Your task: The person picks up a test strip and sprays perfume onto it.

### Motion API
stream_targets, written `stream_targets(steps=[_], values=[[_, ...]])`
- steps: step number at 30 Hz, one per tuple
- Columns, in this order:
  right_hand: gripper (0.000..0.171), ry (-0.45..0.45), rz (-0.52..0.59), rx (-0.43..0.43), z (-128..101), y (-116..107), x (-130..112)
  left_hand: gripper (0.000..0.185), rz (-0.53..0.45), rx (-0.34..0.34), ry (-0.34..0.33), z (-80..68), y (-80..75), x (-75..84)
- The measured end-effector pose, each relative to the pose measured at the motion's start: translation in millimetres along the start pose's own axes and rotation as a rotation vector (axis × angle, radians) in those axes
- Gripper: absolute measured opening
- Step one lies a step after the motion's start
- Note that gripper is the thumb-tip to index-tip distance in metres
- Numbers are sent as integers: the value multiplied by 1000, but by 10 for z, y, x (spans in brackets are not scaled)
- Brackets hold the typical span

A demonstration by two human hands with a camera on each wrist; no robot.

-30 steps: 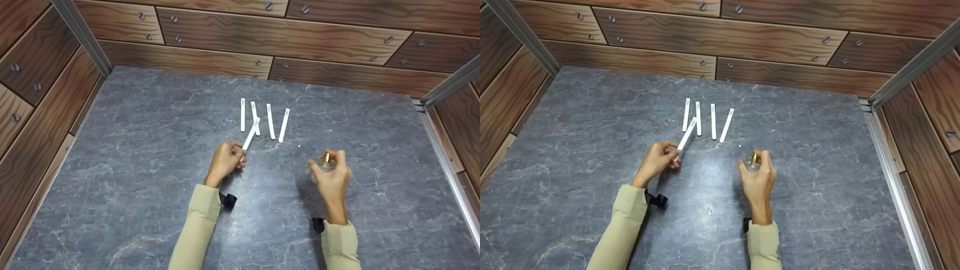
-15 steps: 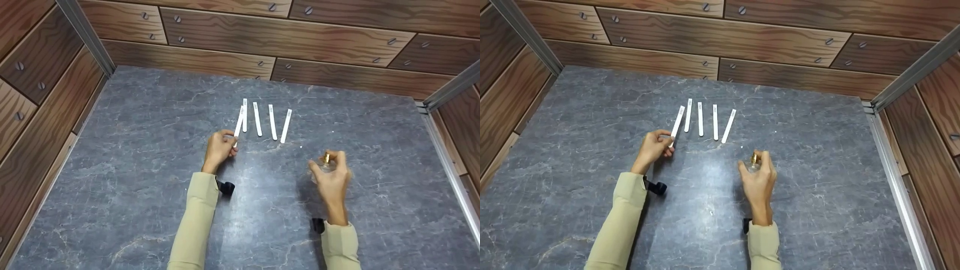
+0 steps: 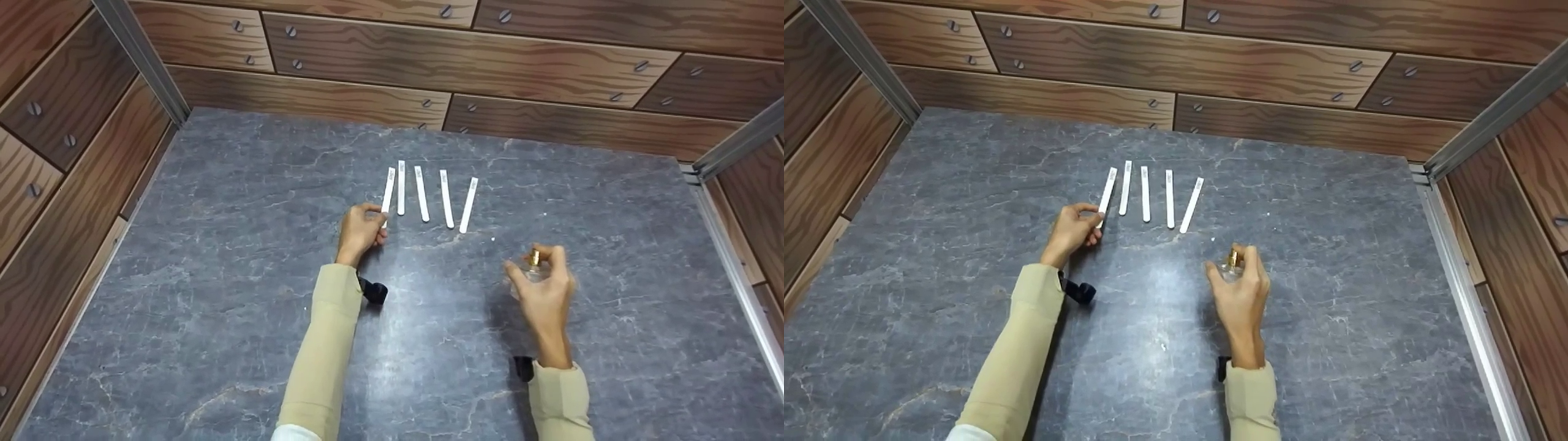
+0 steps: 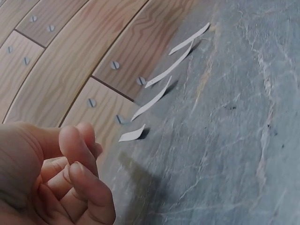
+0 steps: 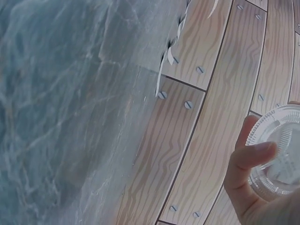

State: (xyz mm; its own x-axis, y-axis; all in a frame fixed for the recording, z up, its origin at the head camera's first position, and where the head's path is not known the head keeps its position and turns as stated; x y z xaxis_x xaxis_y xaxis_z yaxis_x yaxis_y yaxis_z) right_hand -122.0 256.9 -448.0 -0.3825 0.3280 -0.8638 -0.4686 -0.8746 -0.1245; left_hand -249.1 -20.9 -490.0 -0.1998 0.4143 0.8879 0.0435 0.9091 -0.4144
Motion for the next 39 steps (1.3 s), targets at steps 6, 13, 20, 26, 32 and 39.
stream_targets(steps=[6, 13, 20, 26, 32, 39], values=[[39, -1, -2, -29, 2, -13, 21, 23, 18, -6, -16, 61, 27, 10], [38, 36, -45, -15, -12, -37, 25, 33, -4, -58, -43, 102, 51, 17], [33, 55, -8, -33, 8, -13, 23, 37, 2, -71, -52, 142, 49, 30], [33, 179, 42, -163, 16, 7, 55, 38, 1, -90, -80, 181, 29, 36], [44, 350, 38, -400, 29, 14, 140, 42, -2, -80, -85, 204, -46, 25], [51, 384, -12, -497, 40, 17, 208, 49, -19, -48, -88, 166, -134, -55]])
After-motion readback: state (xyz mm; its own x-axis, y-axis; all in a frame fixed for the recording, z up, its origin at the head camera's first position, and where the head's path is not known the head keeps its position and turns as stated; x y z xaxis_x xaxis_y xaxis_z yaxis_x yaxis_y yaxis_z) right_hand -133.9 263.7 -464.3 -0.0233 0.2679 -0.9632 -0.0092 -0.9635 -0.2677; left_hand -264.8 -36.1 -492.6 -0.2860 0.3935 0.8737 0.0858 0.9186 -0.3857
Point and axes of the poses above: each hand's wrist, its own z-axis towards the middle knuckle, its own y-axis out of the palm, x = y × z, the point moved 2 cm from there along z, towards the middle knuckle, and after that the axes turned 15 degrees about z, right-handed, at the moved point
